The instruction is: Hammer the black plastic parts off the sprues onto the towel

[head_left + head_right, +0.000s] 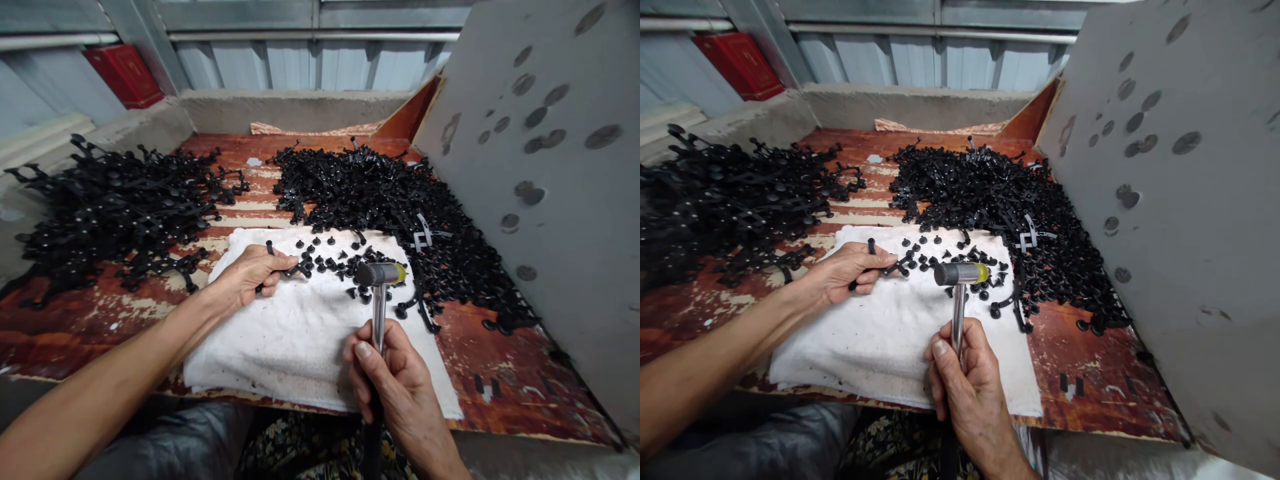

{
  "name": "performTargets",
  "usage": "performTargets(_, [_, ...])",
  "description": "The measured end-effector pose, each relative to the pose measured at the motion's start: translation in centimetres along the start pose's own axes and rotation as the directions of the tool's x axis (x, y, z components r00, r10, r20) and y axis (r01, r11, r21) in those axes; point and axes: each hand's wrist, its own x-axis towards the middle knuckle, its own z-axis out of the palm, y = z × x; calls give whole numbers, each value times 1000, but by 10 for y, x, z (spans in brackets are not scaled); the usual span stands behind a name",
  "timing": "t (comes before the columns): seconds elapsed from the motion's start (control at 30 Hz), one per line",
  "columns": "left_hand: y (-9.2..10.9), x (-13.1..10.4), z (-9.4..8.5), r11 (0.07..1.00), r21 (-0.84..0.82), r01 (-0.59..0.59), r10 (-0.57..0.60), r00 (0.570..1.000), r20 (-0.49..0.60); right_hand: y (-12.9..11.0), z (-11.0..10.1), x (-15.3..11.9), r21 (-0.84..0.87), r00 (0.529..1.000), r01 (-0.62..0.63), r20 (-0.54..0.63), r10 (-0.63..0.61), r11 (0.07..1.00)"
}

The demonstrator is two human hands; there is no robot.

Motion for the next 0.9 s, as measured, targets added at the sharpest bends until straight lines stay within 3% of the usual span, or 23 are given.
performTargets(0.43, [0, 2, 1, 999, 31, -21, 21, 1000, -11, 0, 0, 0, -11, 1000, -16, 5, 16, 1000])
performTargets(0.63, [4, 4, 0, 991, 136, -18, 22, 999, -31, 0, -5, -4, -19, 1000, 10, 14, -10, 1000])
performTargets(0.73, [6, 9, -3, 985, 171, -7, 10, 1000, -14, -6, -14, -10, -128, 997, -29, 70, 38, 991])
performTargets(0.8, [6, 13, -5, 981, 194, -10, 11, 1000, -4, -14, -21, -9, -377, 995, 38, 104, 2, 925])
performTargets(0.83, [6, 15, -6, 979, 203, -18, 18, 1000, 0, -18, -24, -6, -528, 989, 125, 132, -64, 840])
performTargets(0.9, [5, 17, -7, 977, 211, -38, 37, 999, 10, -27, -30, 5, -748, 922, 380, 256, -291, 544])
